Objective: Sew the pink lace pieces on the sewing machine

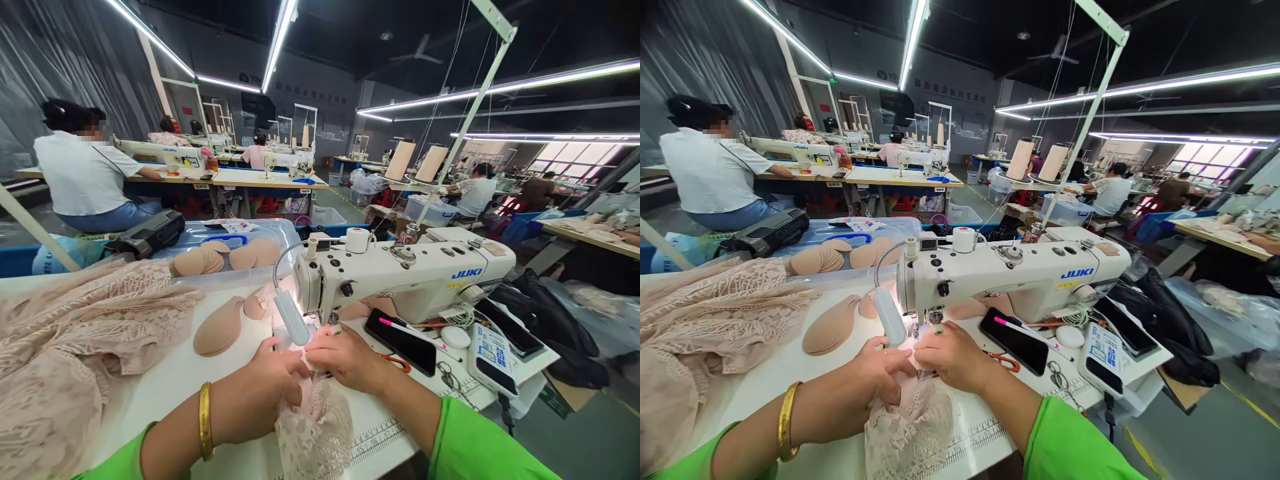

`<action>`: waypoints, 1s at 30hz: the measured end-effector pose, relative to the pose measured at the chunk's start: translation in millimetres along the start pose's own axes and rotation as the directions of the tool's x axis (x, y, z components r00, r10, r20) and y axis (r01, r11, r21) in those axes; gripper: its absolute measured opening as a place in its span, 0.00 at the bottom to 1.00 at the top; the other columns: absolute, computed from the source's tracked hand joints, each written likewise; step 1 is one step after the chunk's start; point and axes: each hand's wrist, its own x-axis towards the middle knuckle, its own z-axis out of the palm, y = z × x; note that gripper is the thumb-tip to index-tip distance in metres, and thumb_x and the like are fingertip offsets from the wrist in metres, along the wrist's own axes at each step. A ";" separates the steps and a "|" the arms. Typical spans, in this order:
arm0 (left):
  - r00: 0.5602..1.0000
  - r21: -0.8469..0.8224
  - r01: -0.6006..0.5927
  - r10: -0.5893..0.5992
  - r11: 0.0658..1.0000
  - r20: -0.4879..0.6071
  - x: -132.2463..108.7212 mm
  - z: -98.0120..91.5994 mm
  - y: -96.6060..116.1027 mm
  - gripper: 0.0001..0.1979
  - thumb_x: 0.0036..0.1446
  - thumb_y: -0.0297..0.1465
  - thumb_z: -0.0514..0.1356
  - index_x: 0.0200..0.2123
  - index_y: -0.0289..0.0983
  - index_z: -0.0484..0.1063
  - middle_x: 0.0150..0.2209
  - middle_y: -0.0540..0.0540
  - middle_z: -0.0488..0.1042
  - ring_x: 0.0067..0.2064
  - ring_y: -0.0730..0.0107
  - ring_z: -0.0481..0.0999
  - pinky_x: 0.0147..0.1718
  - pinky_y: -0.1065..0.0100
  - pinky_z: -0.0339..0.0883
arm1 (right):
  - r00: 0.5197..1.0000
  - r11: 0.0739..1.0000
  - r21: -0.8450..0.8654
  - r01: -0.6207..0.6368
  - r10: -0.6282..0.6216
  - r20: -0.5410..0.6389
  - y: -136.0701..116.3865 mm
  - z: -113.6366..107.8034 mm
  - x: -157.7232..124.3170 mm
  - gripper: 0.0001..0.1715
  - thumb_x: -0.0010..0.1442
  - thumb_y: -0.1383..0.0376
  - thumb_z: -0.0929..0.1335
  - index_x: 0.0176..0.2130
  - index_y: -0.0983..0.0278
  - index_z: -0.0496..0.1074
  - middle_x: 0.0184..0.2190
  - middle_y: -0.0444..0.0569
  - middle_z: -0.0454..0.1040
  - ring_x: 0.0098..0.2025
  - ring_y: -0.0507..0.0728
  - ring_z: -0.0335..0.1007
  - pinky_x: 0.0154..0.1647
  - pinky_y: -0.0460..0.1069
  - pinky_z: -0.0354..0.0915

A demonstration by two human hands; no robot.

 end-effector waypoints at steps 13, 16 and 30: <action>0.937 0.036 0.223 -0.204 0.974 -0.283 4.5 70.4 -6.3 0.07 0.48 0.27 0.63 0.28 0.46 0.80 0.52 0.46 0.79 0.51 0.49 0.77 0.59 0.35 0.51 | 0.998 0.954 -0.299 0.032 -0.017 0.055 12.0 0.6 -7.1 0.13 0.64 0.77 0.67 0.36 0.59 0.74 0.39 0.42 0.82 0.41 0.58 0.68 0.47 0.53 0.62; 0.932 -0.004 0.218 -0.209 0.976 -0.296 6.0 73.9 -4.4 0.08 0.47 0.27 0.62 0.29 0.46 0.80 0.51 0.45 0.79 0.49 0.52 0.77 0.57 0.37 0.53 | 0.999 0.954 -0.299 0.015 -0.001 0.046 10.9 -0.3 -6.8 0.13 0.64 0.77 0.67 0.37 0.59 0.74 0.42 0.41 0.82 0.42 0.57 0.67 0.46 0.52 0.61; 0.933 0.046 0.289 -0.271 0.956 -0.235 1.8 72.5 -1.9 0.09 0.44 0.24 0.64 0.27 0.45 0.80 0.53 0.45 0.77 0.46 0.50 0.71 0.50 0.45 0.58 | 0.998 0.961 -0.278 0.016 0.003 0.069 11.0 2.9 -9.0 0.13 0.64 0.77 0.65 0.36 0.60 0.72 0.37 0.43 0.79 0.38 0.57 0.66 0.43 0.52 0.60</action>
